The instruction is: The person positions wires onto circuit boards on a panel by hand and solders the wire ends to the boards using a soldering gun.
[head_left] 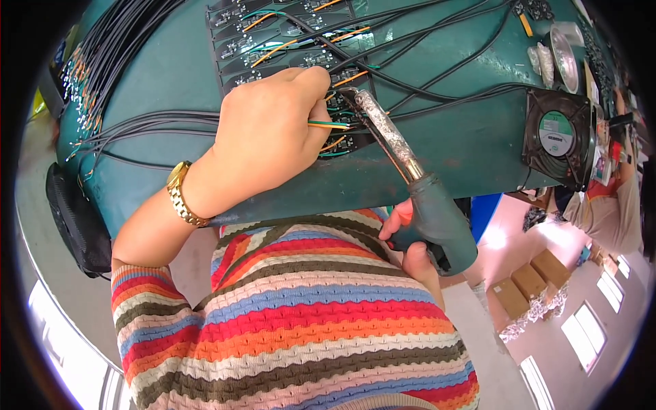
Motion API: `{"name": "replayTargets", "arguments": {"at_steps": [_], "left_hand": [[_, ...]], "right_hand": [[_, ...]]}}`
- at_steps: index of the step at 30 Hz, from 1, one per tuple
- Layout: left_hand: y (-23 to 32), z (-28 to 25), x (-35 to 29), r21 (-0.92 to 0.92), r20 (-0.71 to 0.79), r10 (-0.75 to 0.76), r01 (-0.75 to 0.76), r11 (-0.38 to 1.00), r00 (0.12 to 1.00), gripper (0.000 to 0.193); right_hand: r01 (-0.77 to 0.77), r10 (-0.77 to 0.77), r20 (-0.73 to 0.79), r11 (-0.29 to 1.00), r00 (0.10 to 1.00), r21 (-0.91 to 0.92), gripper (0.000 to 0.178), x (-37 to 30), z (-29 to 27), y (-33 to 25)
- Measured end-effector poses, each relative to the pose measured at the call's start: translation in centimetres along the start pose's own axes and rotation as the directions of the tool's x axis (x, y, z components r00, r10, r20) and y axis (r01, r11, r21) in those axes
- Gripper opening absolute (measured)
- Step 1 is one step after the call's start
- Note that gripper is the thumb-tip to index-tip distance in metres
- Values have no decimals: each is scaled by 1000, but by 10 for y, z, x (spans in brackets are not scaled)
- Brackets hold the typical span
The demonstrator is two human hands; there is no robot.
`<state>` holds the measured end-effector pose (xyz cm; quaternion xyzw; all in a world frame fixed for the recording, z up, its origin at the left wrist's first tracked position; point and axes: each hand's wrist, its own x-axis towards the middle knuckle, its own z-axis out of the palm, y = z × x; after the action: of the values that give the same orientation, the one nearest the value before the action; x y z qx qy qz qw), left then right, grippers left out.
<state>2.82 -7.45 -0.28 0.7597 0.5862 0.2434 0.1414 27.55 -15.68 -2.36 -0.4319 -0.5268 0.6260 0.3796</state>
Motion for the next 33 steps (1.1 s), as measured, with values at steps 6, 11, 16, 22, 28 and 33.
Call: {"name": "replayTargets", "arguments": {"at_steps": [6, 11, 16, 22, 28, 33], "left_hand": [[0, 1, 2, 24, 29, -20, 20, 1000, 999, 6], [1, 0, 3, 30, 31, -35, 34, 999, 999, 6], [0, -1, 3, 18, 38, -32, 32, 999, 999, 7], [1, 0, 4, 16, 47, -28, 27, 1000, 999, 9], [0, -3, 2, -7, 82, -72, 73, 997, 994, 6], [-3, -6, 2, -36, 93, -42, 45, 998, 995, 8]], "right_hand": [[8, -8, -30, 1000, 1000, -8, 34, 1, -1, -1], [-7, 8, 18, 999, 1000, -48, 30, 2, -6, -5], [28, -28, -28, 1000, 999, 0, 28, 0, -1, 0], [87, -87, 13, 996, 996, -7, 38, 4, -2, -6], [149, -150, -46, 988, 988, -30, 60, 2, -1, -4], [119, -119, -62, 993, 991, 1, 63, -4, -2, 5]]}}
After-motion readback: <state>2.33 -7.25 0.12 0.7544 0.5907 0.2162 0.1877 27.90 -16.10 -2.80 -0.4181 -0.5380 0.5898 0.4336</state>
